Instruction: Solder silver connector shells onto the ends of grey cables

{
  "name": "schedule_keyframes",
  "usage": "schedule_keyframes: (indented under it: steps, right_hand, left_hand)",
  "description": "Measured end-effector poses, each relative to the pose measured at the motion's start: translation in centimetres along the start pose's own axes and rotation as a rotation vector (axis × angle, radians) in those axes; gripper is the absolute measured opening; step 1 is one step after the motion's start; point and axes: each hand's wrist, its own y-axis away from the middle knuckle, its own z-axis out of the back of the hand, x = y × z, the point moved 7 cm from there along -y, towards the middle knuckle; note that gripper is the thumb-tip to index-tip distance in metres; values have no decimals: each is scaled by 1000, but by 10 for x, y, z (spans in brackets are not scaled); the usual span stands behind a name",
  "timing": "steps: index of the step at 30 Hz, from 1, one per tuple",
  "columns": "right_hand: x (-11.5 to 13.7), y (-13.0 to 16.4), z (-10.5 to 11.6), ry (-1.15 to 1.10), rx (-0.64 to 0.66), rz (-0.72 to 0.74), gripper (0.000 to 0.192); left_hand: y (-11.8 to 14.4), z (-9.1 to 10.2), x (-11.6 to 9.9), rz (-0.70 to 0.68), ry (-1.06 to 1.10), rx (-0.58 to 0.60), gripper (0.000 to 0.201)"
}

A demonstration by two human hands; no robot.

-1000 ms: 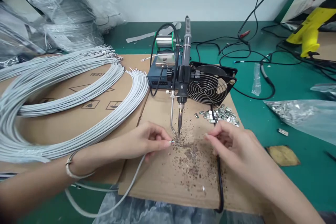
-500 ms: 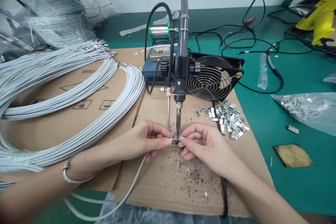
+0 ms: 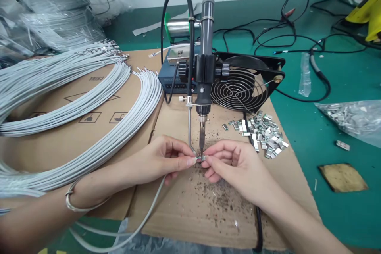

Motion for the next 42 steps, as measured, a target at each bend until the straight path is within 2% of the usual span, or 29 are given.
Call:
schedule_keyframes:
  steps: [8, 25, 42]
  right_hand:
    - [3, -1, 0, 32, -9, 18, 15]
    - [5, 1, 1, 58, -32, 33, 16]
    - [4, 1, 0, 26, -20, 64, 9]
  left_hand:
    - [1, -1, -5, -23, 35, -8, 15]
    - [2, -1, -6, -13, 53, -31, 14]
    - [2, -1, -4, -8, 40, -28, 13]
